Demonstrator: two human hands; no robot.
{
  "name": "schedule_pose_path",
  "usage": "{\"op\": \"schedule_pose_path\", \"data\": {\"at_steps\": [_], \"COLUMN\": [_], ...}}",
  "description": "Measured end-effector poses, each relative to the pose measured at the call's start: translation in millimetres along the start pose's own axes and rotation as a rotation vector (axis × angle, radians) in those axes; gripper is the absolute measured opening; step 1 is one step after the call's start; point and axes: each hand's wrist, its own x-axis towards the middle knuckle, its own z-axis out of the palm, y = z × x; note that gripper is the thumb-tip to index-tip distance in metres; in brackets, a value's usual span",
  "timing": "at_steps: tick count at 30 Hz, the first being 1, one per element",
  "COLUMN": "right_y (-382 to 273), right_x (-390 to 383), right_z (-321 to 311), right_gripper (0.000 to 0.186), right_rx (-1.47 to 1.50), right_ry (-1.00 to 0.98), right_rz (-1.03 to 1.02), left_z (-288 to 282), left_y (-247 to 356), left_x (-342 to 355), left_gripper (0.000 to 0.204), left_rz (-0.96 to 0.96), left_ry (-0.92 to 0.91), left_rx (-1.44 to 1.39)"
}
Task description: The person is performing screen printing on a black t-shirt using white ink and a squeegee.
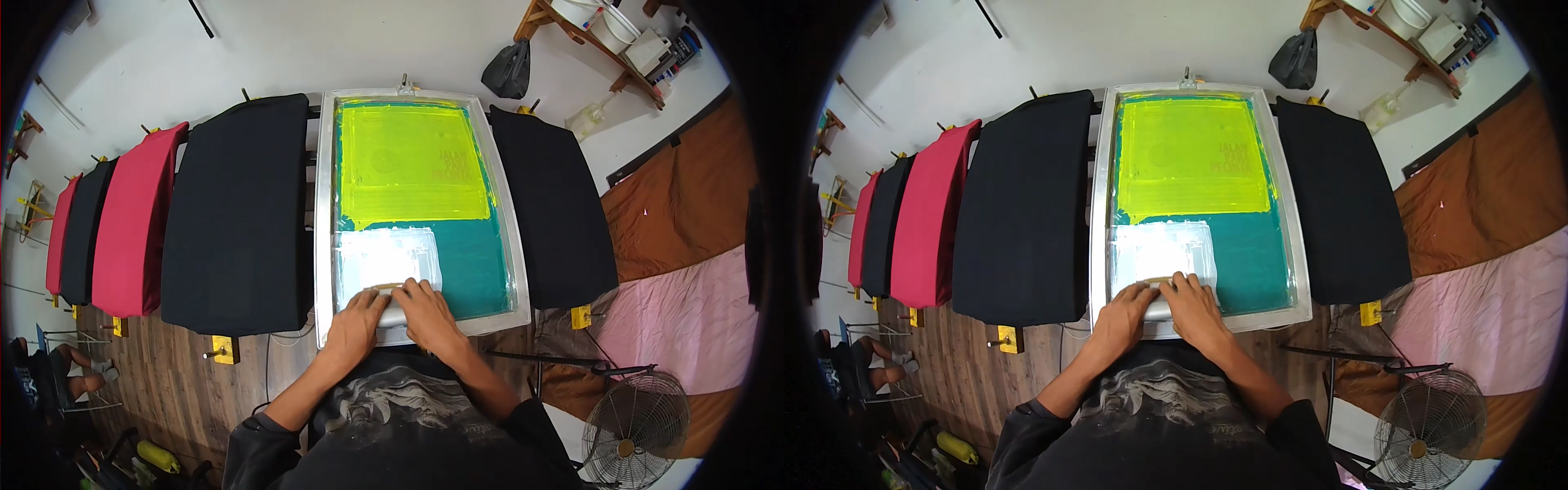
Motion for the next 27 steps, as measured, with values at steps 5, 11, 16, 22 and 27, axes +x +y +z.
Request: {"op": "schedule_pose_path", "data": {"at_steps": [5,11,16,22,27], "right_y": [-5.2,3.5,-0.6,-0.8,-4.4], "right_x": [5.2,15.5,-2.5,11.9,-2.4], "right_z": [-21.8,5.3,-3.1,-3.0,8.0], "right_gripper": [0.047,0.049,0.049,0.044,0.046], "right_rx": [-0.032,-0.089,-0.055,-0.097,-0.093], "right_ry": [-0.091,0.086,-0.044,0.078,0.108], "right_rz": [-0.005,0.008,0.006,0.015,-0.008], "left_z": [-20.6,1.3,-6.9,-11.3,-2.4], "left_y": [12.4,-7.5,9.0,3.2,4.9], "left_x": [7.5,20.2,1.2,20.2,0.1], "left_gripper": [0.052,0.052,0.054,0.051,0.056], "left_rz": [-0.05,0.003,-0.026,0.016,0.006], "left_ry": [-0.075,0.043,-0.04,0.06,-0.035], "left_rx": [-0.077,-0.025,-0.043,-0.021,-0.019]}}
